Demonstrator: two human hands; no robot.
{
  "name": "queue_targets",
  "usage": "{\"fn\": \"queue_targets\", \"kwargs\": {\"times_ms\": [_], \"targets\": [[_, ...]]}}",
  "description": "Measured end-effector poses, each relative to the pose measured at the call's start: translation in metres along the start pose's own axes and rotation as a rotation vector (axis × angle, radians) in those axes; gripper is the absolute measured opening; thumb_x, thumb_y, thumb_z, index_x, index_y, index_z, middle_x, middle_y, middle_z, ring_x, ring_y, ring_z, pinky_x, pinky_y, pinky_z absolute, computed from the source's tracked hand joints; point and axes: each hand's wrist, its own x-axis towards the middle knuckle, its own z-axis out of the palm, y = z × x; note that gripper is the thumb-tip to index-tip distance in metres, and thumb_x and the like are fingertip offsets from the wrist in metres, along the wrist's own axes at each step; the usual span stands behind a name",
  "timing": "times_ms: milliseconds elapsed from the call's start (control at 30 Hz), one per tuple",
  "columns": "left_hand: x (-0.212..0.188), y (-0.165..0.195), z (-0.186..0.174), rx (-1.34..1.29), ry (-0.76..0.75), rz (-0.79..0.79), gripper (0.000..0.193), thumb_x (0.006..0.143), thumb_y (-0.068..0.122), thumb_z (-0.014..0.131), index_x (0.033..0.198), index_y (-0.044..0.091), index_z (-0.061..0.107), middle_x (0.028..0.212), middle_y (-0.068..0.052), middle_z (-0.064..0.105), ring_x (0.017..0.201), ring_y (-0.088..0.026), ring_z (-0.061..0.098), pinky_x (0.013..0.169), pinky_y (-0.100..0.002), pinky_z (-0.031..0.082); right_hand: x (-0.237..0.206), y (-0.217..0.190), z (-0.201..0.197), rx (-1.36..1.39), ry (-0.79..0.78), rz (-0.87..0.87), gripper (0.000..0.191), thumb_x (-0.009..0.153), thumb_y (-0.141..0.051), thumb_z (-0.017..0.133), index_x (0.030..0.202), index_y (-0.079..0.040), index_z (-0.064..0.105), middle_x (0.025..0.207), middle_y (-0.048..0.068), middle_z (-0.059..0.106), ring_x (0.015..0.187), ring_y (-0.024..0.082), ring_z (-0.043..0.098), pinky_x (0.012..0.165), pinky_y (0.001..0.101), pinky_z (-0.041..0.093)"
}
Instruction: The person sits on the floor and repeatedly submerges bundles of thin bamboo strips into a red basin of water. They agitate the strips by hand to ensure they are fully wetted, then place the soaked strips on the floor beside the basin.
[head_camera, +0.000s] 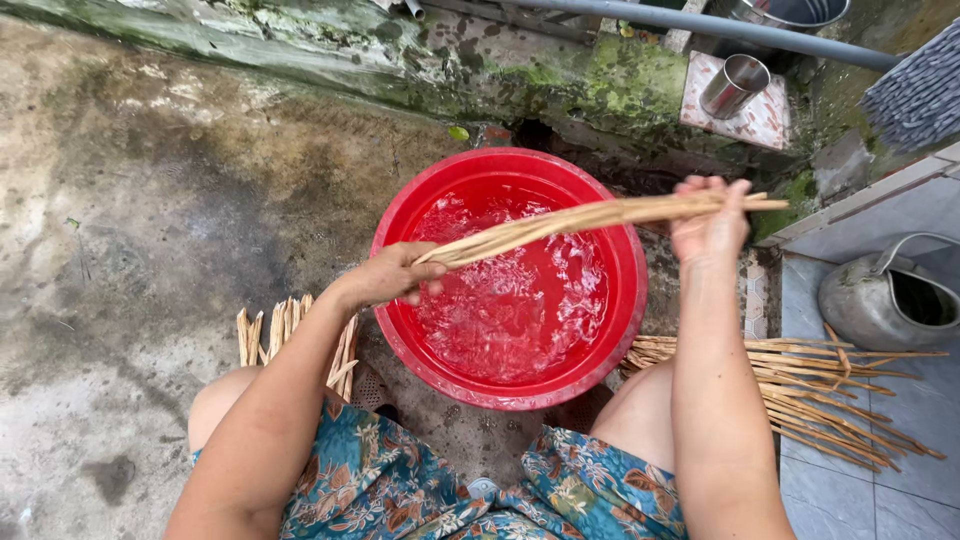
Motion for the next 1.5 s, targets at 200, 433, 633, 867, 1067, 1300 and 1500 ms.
{"fn": "queue_targets", "kwargs": {"times_ms": [200,433,633,867,1067,1300,1500], "targets": [[0.029,-0.006,0.043,-0.128,0.209,-0.024,0.038,0.099,0.026,0.051,0.136,0.022,0.054,0.073,0.002,0.068,0.042,-0.005,0.044,0.034,-0.019,0.035,-0.115,0.095,0.059,-0.692,-0.478,0.568,0.073,0.09,-0.046,0.062,0.147,-0.003,0.044,0.118,0.016,0.066,0.106,0.023,0.065,0.094,0.0366,0.058],[0.059,-0.027,0.125,-0.22,0.006,-0.022,0.053,0.108,0.043,0.037,0.082,0.004,0.063,0.058,-0.002,0.048,0.041,-0.011,0.037,0.033,-0.022,0.032,-0.141,0.146,0.067,-0.574,-0.11,0.554,0.028,0.101,-0.014,0.052,0.126,-0.003,0.054,0.091,0.015,0.063,0.067,0.017,0.065,0.057,0.0262,0.061],[0.012,-0.008,0.142,0.16,-0.144,0.113,0.047,0.105,0.044,0.04,0.108,0.005,0.067,0.07,0.0,0.06,0.056,-0.01,0.053,0.047,-0.023,0.048,-0.049,0.111,0.019,-0.399,0.149,0.21,0.026,0.104,-0.016,0.046,0.128,-0.01,0.056,0.082,0.005,0.058,0.053,0.009,0.05,0.043,0.022,0.047],[-0.012,0.022,0.077,0.004,0.106,0.126,0.04,0.099,0.034,0.052,0.128,0.009,0.063,0.072,0.0,0.063,0.054,-0.006,0.055,0.046,-0.02,0.049,-0.05,0.086,0.013,-0.459,0.174,0.282,0.052,0.103,-0.048,0.041,0.121,-0.002,0.059,0.098,0.012,0.067,0.075,0.016,0.066,0.064,0.0309,0.058],[0.017,0.0,0.058,-0.329,0.164,0.003,0.026,0.099,0.025,0.06,0.114,0.005,0.066,0.066,-0.001,0.068,0.039,-0.007,0.044,0.032,-0.021,0.032,-0.14,0.109,0.067,-0.768,-0.483,0.658,0.067,0.096,-0.053,0.04,0.143,-0.007,0.05,0.109,0.012,0.068,0.09,0.017,0.067,0.074,0.028,0.06],[0.068,-0.045,0.118,-0.409,0.181,0.035,0.029,0.104,0.032,0.054,0.101,0.005,0.065,0.062,-0.001,0.055,0.041,-0.008,0.04,0.033,-0.025,0.031,-0.149,0.141,0.052,-1.032,-0.452,0.391,0.019,0.106,-0.024,0.052,0.102,-0.006,0.056,0.07,0.005,0.06,0.051,0.012,0.053,0.043,0.025,0.044],[0.042,-0.042,0.132,-0.31,0.2,0.175,0.037,0.104,0.038,0.056,0.103,0.004,0.071,0.067,0.002,0.059,0.054,-0.005,0.049,0.048,-0.022,0.047,-0.075,0.128,0.011,-0.821,-0.086,0.26,0.014,0.104,-0.015,0.047,0.104,-0.007,0.058,0.067,0.001,0.055,0.044,0.007,0.04,0.035,0.0231,0.03]]}}
